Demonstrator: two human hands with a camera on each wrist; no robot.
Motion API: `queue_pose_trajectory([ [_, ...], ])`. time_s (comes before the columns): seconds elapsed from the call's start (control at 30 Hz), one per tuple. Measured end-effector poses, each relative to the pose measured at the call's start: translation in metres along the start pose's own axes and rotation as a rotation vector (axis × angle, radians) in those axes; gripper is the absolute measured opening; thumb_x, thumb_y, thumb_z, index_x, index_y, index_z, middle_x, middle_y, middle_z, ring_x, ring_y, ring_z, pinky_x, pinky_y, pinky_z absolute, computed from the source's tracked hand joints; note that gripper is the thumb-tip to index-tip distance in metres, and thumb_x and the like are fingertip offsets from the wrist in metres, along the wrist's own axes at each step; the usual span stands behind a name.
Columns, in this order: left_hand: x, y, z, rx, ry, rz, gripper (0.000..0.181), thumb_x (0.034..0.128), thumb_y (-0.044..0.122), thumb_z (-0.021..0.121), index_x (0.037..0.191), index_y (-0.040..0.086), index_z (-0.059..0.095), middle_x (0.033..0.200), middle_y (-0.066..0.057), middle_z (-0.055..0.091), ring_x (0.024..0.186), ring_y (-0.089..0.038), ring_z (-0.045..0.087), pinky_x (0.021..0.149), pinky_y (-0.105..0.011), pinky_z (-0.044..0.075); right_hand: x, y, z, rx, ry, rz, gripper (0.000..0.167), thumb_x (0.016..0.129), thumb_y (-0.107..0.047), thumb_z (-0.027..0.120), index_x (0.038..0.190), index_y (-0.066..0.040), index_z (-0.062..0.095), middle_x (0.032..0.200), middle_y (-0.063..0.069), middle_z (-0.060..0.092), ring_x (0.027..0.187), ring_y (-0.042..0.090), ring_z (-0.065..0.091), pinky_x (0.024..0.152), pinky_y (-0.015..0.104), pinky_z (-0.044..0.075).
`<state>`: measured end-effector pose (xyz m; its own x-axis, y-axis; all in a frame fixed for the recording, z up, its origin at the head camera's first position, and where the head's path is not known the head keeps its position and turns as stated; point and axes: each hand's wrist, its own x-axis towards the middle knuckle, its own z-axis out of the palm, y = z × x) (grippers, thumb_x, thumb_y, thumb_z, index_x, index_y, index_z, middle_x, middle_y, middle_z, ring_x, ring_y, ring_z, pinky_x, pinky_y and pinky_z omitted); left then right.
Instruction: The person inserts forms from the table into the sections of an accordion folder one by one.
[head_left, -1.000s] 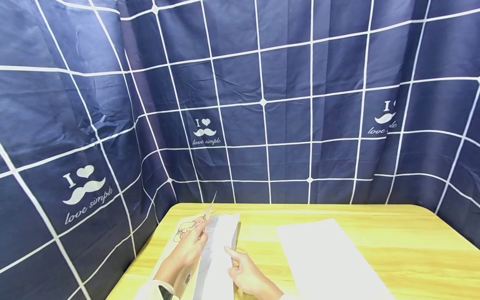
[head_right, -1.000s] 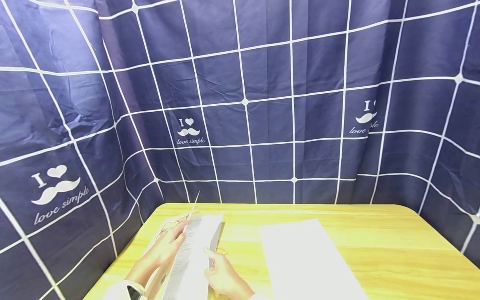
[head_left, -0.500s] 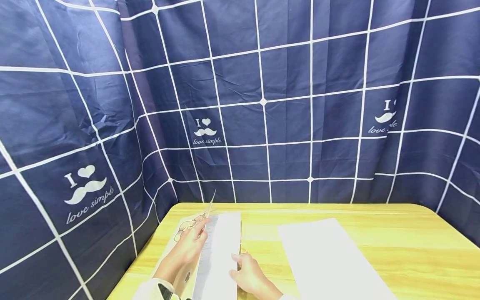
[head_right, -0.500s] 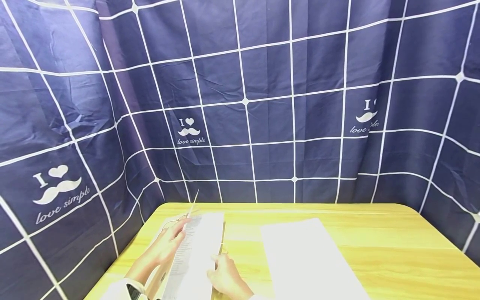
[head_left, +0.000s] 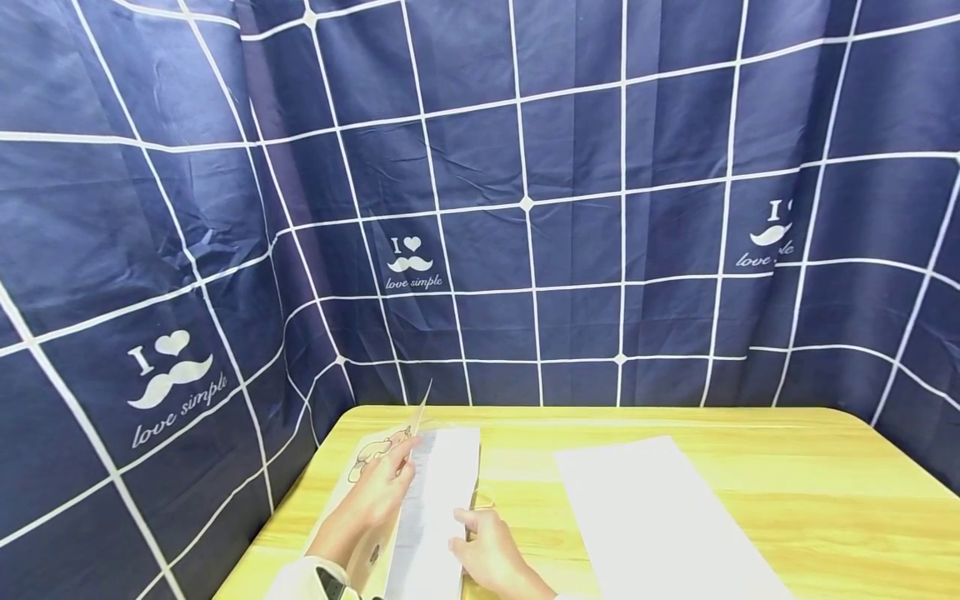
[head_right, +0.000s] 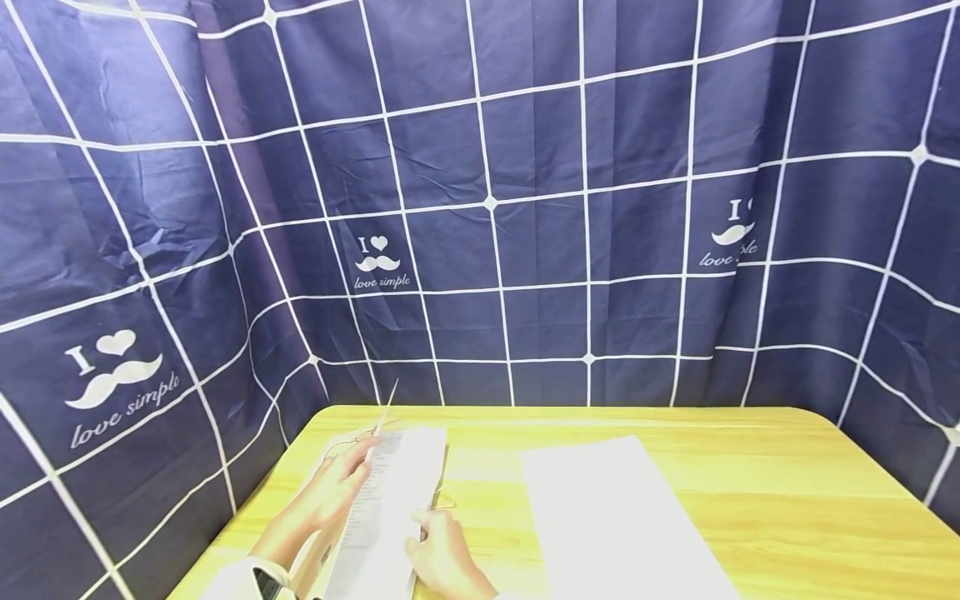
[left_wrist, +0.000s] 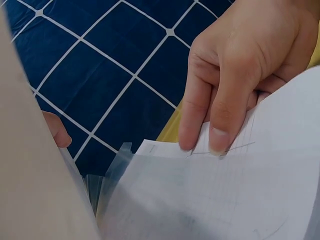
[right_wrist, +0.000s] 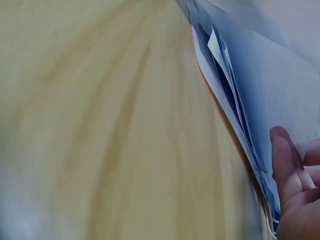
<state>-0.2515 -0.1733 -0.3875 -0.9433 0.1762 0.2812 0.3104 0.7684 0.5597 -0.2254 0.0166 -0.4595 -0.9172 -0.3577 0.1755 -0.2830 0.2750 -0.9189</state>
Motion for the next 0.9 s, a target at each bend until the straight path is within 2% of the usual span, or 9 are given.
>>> queue_pose_trajectory([
  [0.07, 0.0, 0.0, 0.0, -0.001, 0.0, 0.001, 0.04, 0.0969, 0.018, 0.041, 0.136, 0.015, 0.049, 0.142, -0.014, 0.045, 0.12, -0.036, 0.053, 0.1, -0.053, 0.039, 0.001, -0.001, 0.003, 0.002, 0.003, -0.014, 0.044, 0.083, -0.005, 0.063, 0.122, 0.013, 0.054, 0.126, 0.032, 0.053, 0.102, 0.043, 0.061, 0.086, 0.054, 0.047],
  [0.13, 0.0, 0.0, -0.001, -0.003, 0.0, 0.004, 0.039, 0.097, 0.017, 0.041, 0.136, 0.014, 0.049, 0.141, -0.015, 0.046, 0.119, -0.036, 0.053, 0.099, -0.053, 0.04, 0.001, -0.003, 0.006, -0.003, 0.018, -0.039, 0.044, 0.082, -0.005, 0.064, 0.121, 0.013, 0.055, 0.124, 0.03, 0.055, 0.12, 0.047, 0.048, 0.095, 0.057, 0.039],
  [0.33, 0.0, -0.001, -0.001, 0.006, 0.004, 0.012, 0.038, 0.0971, 0.017, 0.042, 0.134, 0.014, 0.05, 0.137, -0.014, 0.05, 0.116, -0.035, 0.055, 0.096, -0.052, 0.043, 0.004, -0.005, 0.012, 0.133, -0.01, -0.013, 0.046, 0.083, -0.002, 0.06, 0.125, 0.014, 0.051, 0.127, 0.035, 0.05, 0.113, 0.046, 0.054, 0.085, 0.046, 0.05],
  [0.43, 0.0, -0.001, -0.001, 0.007, 0.009, 0.012, 0.038, 0.0971, 0.017, 0.042, 0.134, 0.013, 0.05, 0.136, -0.014, 0.051, 0.116, -0.036, 0.056, 0.096, -0.052, 0.043, 0.005, -0.004, 0.013, 0.173, -0.023, 0.003, 0.047, 0.084, -0.001, 0.059, 0.128, 0.013, 0.049, 0.129, 0.037, 0.047, 0.111, 0.046, 0.055, 0.083, 0.044, 0.052],
  [0.63, 0.0, -0.002, 0.0, 0.007, 0.019, 0.02, 0.039, 0.0965, 0.016, 0.042, 0.134, 0.012, 0.05, 0.137, -0.014, 0.051, 0.115, -0.035, 0.056, 0.096, -0.052, 0.043, 0.006, -0.006, 0.017, 0.155, -0.038, -0.009, 0.048, 0.084, -0.001, 0.059, 0.129, 0.013, 0.048, 0.13, 0.036, 0.047, 0.116, 0.05, 0.049, 0.084, 0.047, 0.051],
  [0.9, 0.001, -0.003, 0.0, 0.005, 0.022, 0.021, 0.038, 0.0964, 0.016, 0.042, 0.134, 0.014, 0.051, 0.134, -0.015, 0.053, 0.112, -0.034, 0.058, 0.094, -0.051, 0.044, 0.011, -0.007, 0.022, 0.092, -0.047, -0.037, 0.046, 0.083, -0.001, 0.059, 0.128, 0.011, 0.051, 0.129, 0.031, 0.051, 0.118, 0.047, 0.049, 0.087, 0.048, 0.049],
])
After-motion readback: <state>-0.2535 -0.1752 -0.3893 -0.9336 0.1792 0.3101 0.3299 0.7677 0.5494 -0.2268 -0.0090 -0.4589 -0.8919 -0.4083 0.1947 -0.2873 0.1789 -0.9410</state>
